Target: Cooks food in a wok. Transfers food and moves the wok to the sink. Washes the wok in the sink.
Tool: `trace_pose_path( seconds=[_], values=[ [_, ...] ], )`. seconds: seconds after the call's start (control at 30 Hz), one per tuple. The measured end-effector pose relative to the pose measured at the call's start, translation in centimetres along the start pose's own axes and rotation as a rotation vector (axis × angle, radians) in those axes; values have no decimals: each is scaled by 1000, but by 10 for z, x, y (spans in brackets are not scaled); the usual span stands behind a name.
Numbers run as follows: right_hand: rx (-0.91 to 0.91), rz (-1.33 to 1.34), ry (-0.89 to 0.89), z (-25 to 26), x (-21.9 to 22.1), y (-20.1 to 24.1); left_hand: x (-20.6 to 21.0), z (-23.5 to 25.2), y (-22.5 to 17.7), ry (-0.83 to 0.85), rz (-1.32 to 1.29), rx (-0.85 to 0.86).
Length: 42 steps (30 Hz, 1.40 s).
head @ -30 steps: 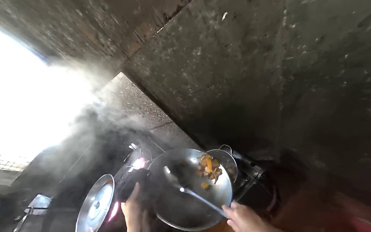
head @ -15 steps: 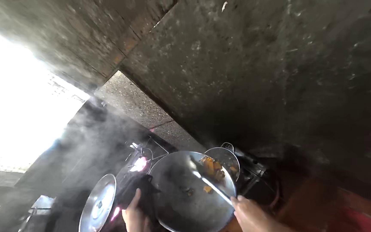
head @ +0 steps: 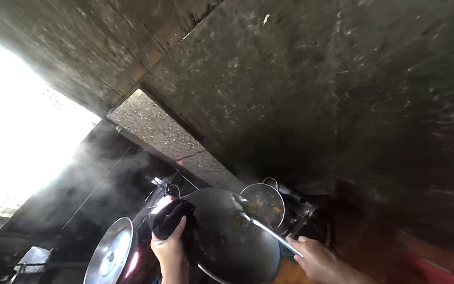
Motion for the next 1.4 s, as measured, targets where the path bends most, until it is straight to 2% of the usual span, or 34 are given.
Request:
trace_pose_path(
  seconds=[0.1, 0.17, 0.3, 0.37, 0.43, 0.53, 0.63, 0.73, 0.8, 0.87, 0.93, 1.0, 1.1, 1.23, 1.33, 1.4],
  values=[
    [88, 13, -68, -8, -7, -16, 11, 3, -4, -3, 20, 11],
    [34, 66, -96, -24, -12, -8, 15, 4, -6, 2, 28, 28],
    [-465, 254, -180, -59, -15, 16, 20, 6, -10, 14, 53, 45],
    [-597, 242, -136, -62, -9, 22, 22, 4, -12, 19, 53, 48],
    [-530, 134, -49, -50, -2, 18, 22, 3, -14, 16, 52, 47],
    [-261, -69, 28, -14, 9, -7, 20, 2, -17, 6, 62, 38],
    [-60, -145, -20, 6, 9, -36, 17, 2, -18, 11, 94, 48],
    [58, -135, -80, -5, 5, -42, 15, 2, -17, -2, 92, 55],
    [-4, -63, -119, -22, 1, -37, 14, 2, -14, -11, 96, 42],
    [-225, 83, -153, -42, -5, -26, 14, 3, -12, -18, 110, 35],
    [-456, 250, -90, -58, -10, -14, 13, 4, -12, -23, 112, 40],
    [-555, 332, 8, -59, -5, -9, 13, 5, -10, -28, 103, 47],
    [-473, 183, 45, -37, 5, -17, 13, 7, -9, -34, 102, 42],
    [-158, -76, -36, 5, 15, -65, 14, 8, -10, -17, 84, 66],
    [-9, -102, -108, -7, 3, -74, 15, 9, -9, -7, 89, 79],
    [-14, -101, -147, -23, -3, -67, 15, 9, -7, 3, 88, 79]
  ],
)
Point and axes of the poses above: each hand's wrist, its own z-axis towards the middle knuckle, its own x-axis out of the palm, y = z × x, the point moved 6 cm from there along z, towards the middle knuckle, and after that the axes turned 3 degrees about y, right-handed, at the moved point
